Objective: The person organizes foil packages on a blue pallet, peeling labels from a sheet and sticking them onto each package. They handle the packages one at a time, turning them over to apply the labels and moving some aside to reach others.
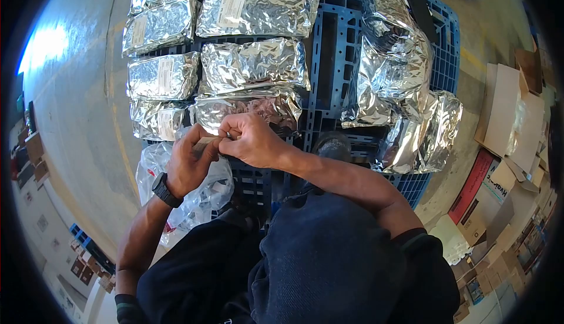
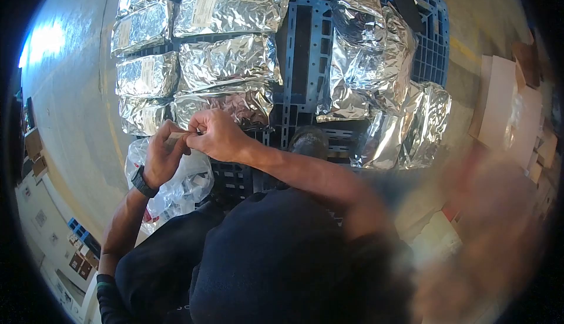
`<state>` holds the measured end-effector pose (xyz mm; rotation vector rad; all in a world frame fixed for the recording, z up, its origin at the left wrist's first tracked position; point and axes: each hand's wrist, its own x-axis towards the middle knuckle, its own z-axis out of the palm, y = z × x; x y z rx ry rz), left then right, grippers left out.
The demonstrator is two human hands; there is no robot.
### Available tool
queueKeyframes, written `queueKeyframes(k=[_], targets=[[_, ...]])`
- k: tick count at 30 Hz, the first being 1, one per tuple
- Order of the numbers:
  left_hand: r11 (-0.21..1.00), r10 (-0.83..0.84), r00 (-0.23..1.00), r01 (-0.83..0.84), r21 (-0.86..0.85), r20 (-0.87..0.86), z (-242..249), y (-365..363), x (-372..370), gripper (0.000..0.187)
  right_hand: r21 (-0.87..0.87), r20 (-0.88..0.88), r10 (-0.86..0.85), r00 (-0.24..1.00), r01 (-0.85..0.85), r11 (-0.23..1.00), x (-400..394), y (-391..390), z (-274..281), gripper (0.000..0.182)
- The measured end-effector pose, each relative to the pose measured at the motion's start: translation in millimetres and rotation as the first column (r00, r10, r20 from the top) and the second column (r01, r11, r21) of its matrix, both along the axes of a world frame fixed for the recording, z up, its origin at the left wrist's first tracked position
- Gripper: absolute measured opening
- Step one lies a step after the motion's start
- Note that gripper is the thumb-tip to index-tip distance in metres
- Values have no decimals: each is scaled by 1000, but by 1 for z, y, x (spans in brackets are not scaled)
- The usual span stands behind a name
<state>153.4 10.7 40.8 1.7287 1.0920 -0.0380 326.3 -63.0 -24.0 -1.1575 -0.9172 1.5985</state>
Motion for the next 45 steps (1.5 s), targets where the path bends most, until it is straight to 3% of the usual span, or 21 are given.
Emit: queueKeyframes(k=[2, 9, 12, 14, 20, 28, 30, 31, 33, 35, 36, 38, 41, 43, 45], targets=[[1000, 15, 1000, -15, -13, 6, -3, -1, -2, 22, -56, -36, -76, 997, 73, 996, -6, -1, 1, 12], [999, -3, 999, 1, 39, 36, -6, -4, -3, 20, -99, -16, -76, 997, 74, 992, -11, -6, -10, 15], [1000, 3, 1000, -2, 25, -9, -3, 0, -1, 20, -118, -97, -134, 986, 122, 985, -10, -7, -12, 12], [999, 32, 999, -32, 0, -4, 0, 2, 1, 21, -182, -281, -48, 959, -4, 983, -1, -9, -7, 14], [997, 59, 998, -58, -59, 16, 2, 1, 1, 23, -59, -287, -96, 953, 83, 995, -8, -11, -17, 22], [980, 128, 991, -122, -159, 33, 0, 3, -2, 27, -79, -354, -65, 933, 39, 996, -6, -13, -16, 17], [995, 24, 999, -28, -93, -40, -3, 6, -6, 31, -78, -379, -66, 923, 39, 996, -7, -13, -12, 16], [995, 24, 999, -27, -93, -40, -5, 8, -6, 31, -51, -375, -48, 926, 32, 998, -7, -14, -11, 15], [990, -109, 992, 102, 100, 64, -10, 13, -5, 37, -22, -372, -30, 928, 23, 999, -8, -15, -11, 14], [985, -106, 994, 100, 142, 38, -15, 18, -9, 38, -2, -205, -3, 979, 3, 1000, -6, -17, -12, 16], [978, -102, 995, 98, 183, 12, -15, 19, -8, 39, -3, -204, -4, 979, 3, 1000, -6, -17, -12, 16], [976, -42, 997, 53, 210, -57, -9, 18, -2, 38, 57, 45, -98, 994, 95, 994, -5, -18, -9, 14], [978, 67, 984, -31, 208, -168, -6, 23, -2, 31, 66, 52, -202, 978, 199, 978, -3, -16, -12, 11], [948, 121, 989, -91, 305, -80, -11, 29, -8, 26, 71, 59, -255, 965, 251, 965, 3, -16, -14, 10], [924, 147, 989, -140, 357, 6, -11, 29, -8, 18, 25, 70, -414, 907, 414, 910, 12, -14, -17, 15]])
